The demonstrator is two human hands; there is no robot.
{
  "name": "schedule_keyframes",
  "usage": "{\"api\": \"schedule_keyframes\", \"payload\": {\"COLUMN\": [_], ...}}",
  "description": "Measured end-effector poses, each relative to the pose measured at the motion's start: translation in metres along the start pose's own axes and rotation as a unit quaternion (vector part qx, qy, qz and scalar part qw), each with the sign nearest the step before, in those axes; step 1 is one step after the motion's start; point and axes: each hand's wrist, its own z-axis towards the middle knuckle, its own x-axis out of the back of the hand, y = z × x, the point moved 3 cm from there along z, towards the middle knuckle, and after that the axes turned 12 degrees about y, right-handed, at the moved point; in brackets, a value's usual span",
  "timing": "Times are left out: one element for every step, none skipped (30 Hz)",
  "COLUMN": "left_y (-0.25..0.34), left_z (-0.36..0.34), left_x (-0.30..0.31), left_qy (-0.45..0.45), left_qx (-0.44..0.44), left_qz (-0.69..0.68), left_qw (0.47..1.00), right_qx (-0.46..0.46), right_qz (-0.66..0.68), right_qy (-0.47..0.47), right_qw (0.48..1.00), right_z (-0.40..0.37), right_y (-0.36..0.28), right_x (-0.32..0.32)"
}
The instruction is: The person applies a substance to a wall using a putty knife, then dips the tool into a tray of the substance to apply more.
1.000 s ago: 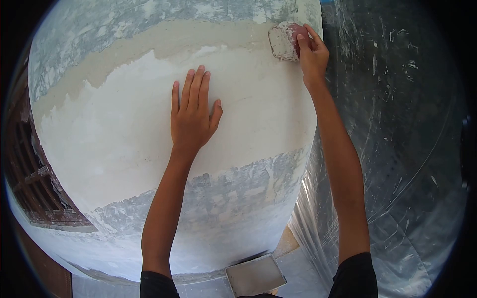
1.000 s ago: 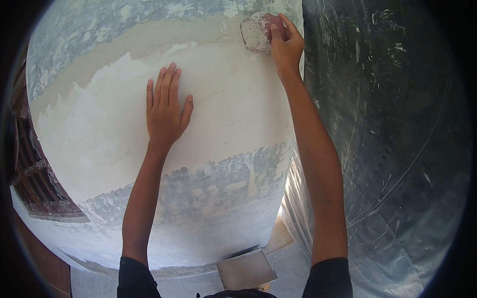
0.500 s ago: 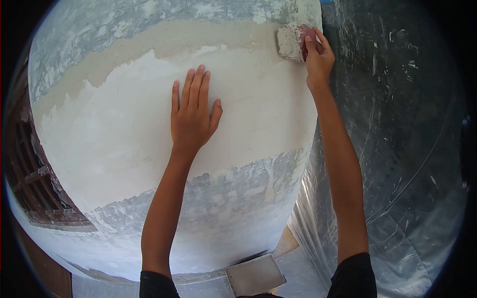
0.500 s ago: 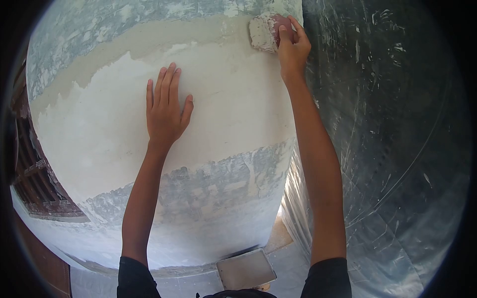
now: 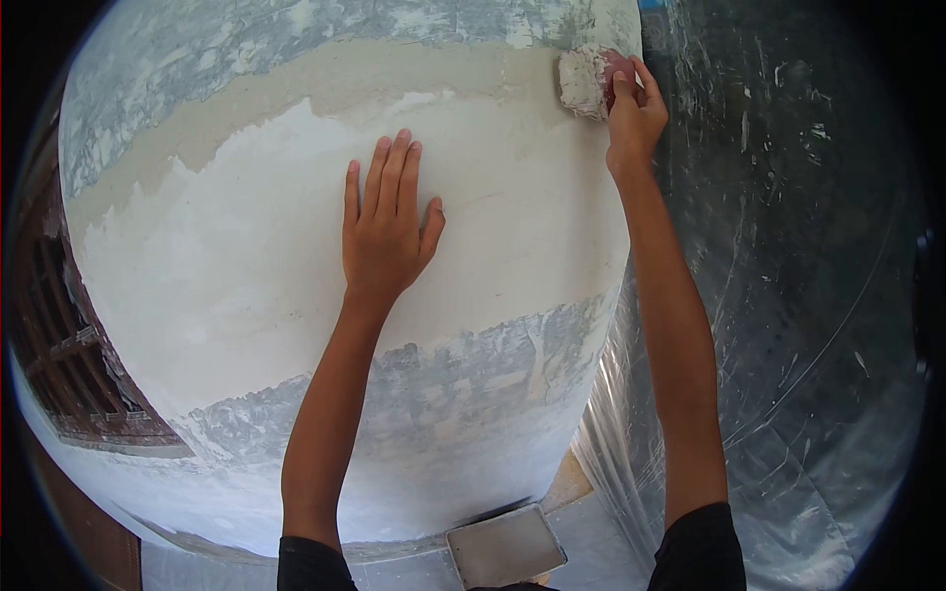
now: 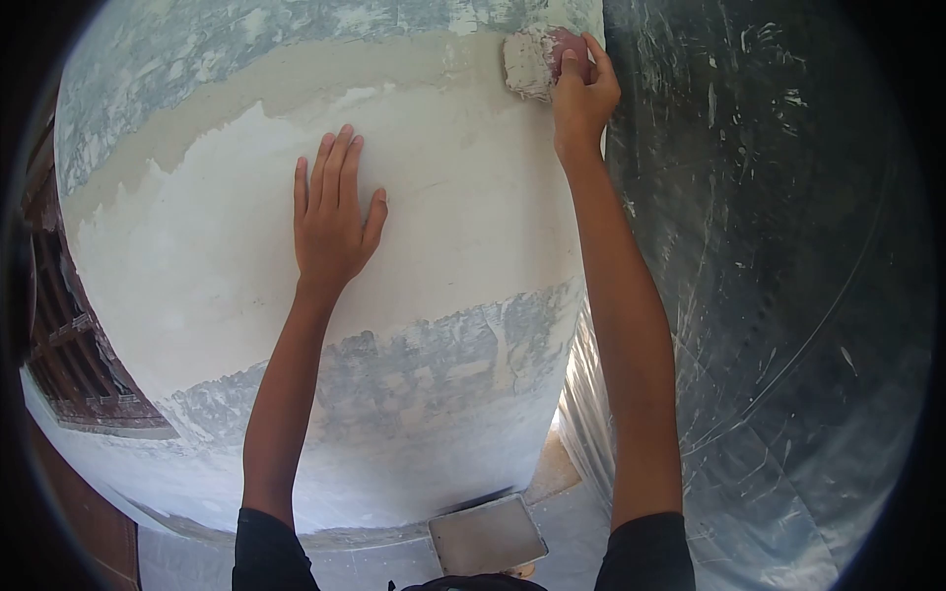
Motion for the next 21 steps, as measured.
{"api": "schedule_keyframes", "payload": {"left_y": [0.000, 0.001, 0.001, 0.001, 0.001, 0.001, 0.000, 0.000, 0.000, 0.000, 0.000, 0.000, 0.000, 0.000, 0.000, 0.001, 0.001, 0.001, 0.000, 0.000, 0.000], "left_z": [0.000, 0.000, 0.000, 0.000, 0.000, 0.000, 0.000, 0.000, 0.000, 0.000, 0.000, 0.000, 0.000, -0.001, 0.000, 0.001, 0.000, 0.000, 0.000, 0.000, -0.001], "left_x": [-0.001, 0.000, 0.000, 0.000, 0.000, 0.000, 0.000, 0.000, 0.000, 0.000, 0.000, 0.000, 0.000, 0.000, 0.001, 0.001, 0.000, 0.000, 0.000, 0.000, 0.000], "left_qy": [-0.003, -0.003, -0.004, -0.005, -0.006, -0.003, 0.000, 0.000, -0.001, -0.002, -0.003, -0.004, -0.006, -0.007, -0.005, -0.003, -0.003, 0.000, 0.002, 0.001, 0.001], "left_qx": [0.001, 0.001, 0.002, 0.003, 0.003, 0.001, 0.000, 0.000, 0.001, 0.002, 0.002, 0.003, 0.003, 0.003, 0.003, 0.003, 0.003, 0.002, 0.001, 0.001, 0.000], "left_qz": [0.001, 0.000, -0.001, -0.001, -0.002, -0.002, -0.002, -0.001, -0.001, -0.001, 0.000, -0.001, -0.003, -0.003, -0.001, 0.000, -0.001, -0.002, -0.002, -0.002, 0.000], "left_qw": [1.000, 1.000, 1.000, 1.000, 1.000, 1.000, 1.000, 1.000, 1.000, 1.000, 1.000, 1.000, 1.000, 1.000, 1.000, 1.000, 1.000, 1.000, 1.000, 1.000, 1.000], "right_qx": [-0.013, -0.025, -0.025, 0.000, 0.025, 0.005, 0.004, 0.000, -0.003, -0.004, 0.013, 0.030, 0.030, 0.038, 0.048, 0.049, 0.044, 0.039, 0.039, 0.030, 0.021], "right_qz": [0.014, 0.026, 0.025, 0.018, 0.012, 0.021, 0.021, 0.011, 0.002, 0.003, -0.010, -0.022, -0.022, -0.026, -0.029, -0.030, -0.036, -0.042, -0.042, -0.031, -0.020], "right_qy": [-0.061, -0.122, -0.120, -0.151, -0.181, -0.189, -0.189, -0.194, -0.199, -0.201, -0.196, -0.190, -0.191, -0.200, -0.209, -0.209, -0.199, -0.189, -0.189, -0.134, -0.080], "right_qw": [0.998, 0.992, 0.992, 0.988, 0.983, 0.982, 0.982, 0.981, 0.980, 0.980, 0.981, 0.981, 0.981, 0.979, 0.976, 0.976, 0.978, 0.980, 0.980, 0.990, 0.996], "right_z": [-0.012, -0.022, -0.026, -0.029, -0.033, -0.036, -0.034, -0.032, -0.030, -0.028, -0.026, -0.024, -0.025, -0.026, -0.025, -0.024, -0.023, -0.022, -0.016, -0.007, 0.000], "right_y": [-0.012, -0.017, -0.018, -0.019, -0.020, -0.019, -0.017, -0.014, -0.012, -0.011, -0.011, -0.010, -0.010, -0.010, -0.010, -0.011, -0.012, -0.012, -0.009, -0.006, -0.003], "right_x": [-0.005, -0.010, -0.014, -0.020, -0.024, -0.027, -0.028, -0.029, -0.031, -0.032, -0.032, -0.033, -0.033, -0.033, -0.034, -0.034, -0.033, -0.033, -0.034, -0.033, -0.030]}}
